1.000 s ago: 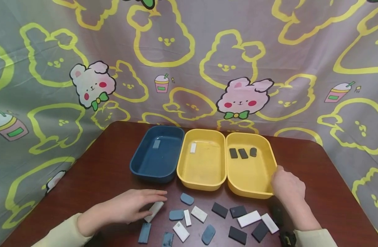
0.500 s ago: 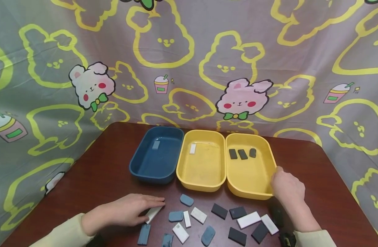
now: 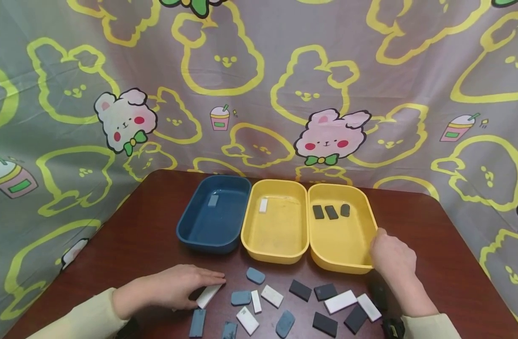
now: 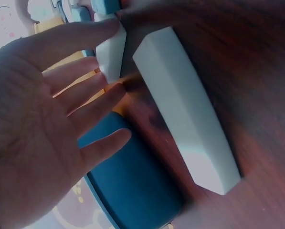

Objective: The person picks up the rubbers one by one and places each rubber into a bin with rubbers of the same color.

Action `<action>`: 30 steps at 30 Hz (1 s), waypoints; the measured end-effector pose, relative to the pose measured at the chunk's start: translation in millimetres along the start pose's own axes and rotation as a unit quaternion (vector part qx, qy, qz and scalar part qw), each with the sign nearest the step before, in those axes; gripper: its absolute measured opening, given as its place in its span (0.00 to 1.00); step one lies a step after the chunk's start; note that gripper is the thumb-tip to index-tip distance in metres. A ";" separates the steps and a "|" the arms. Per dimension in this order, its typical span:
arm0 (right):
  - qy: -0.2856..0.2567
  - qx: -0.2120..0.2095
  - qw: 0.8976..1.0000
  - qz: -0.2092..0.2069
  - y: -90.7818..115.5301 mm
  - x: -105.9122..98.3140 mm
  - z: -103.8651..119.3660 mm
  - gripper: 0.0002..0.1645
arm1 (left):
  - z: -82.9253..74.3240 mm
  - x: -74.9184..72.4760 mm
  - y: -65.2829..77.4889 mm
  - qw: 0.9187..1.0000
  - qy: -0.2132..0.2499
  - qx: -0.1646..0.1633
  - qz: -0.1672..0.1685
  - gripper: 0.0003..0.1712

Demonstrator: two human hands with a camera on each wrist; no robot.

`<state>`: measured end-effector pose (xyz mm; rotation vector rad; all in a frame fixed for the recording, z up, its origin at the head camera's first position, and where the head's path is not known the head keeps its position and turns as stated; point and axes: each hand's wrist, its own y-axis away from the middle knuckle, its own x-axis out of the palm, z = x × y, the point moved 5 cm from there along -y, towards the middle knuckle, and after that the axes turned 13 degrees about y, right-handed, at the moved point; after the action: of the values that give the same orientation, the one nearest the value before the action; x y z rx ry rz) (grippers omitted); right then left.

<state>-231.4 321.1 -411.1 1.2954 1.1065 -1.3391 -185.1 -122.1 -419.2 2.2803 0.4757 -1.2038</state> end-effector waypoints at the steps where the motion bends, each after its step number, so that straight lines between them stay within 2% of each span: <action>1: 0.001 -0.001 1.000 -0.002 -0.3 -0.4 0.1 0.19 | -0.3 0.0 0.0 1.000 -0.007 0.003 -0.002 0.38; 10: 0.004 0.001 1.000 0.003 -1.3 -3.2 -2.3 0.20 | -1.8 -1.5 0.3 0.995 -0.046 0.058 -0.060 0.36; 13: 0.004 0.001 1.000 0.015 -1.5 -2.9 -4.2 0.20 | -1.7 -4.1 2.2 0.996 -0.034 0.045 -0.068 0.36; 17: 0.006 0.003 1.000 0.021 -2.5 -4.4 -8.5 0.21 | -2.0 -13.5 5.8 0.997 0.002 0.001 -0.073 0.37; 20: 0.018 0.007 1.000 -0.002 -2.7 -8.8 -10.6 0.25 | -4.5 -23.9 9.6 0.996 0.026 -0.030 -0.082 0.38; 23: 0.022 0.006 0.999 -0.049 -0.8 -16.2 -5.8 0.28 | -8.4 -35.3 12.4 0.993 0.038 -0.046 -0.099 0.39; 26: 0.014 -0.014 0.995 -0.098 4.6 -25.7 9.5 0.28 | -12.0 -48.1 12.8 0.990 0.040 -0.050 -0.126 0.39; 30: -0.001 -0.073 0.986 -0.153 16.6 -38.5 42.1 0.25 | -14.3 -67.2 9.6 0.984 0.046 -0.051 -0.161 0.39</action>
<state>-221.4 278.3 -371.2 1.0451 1.4177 -1.4485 -207.4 -125.9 -353.6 2.2354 0.9499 -1.1936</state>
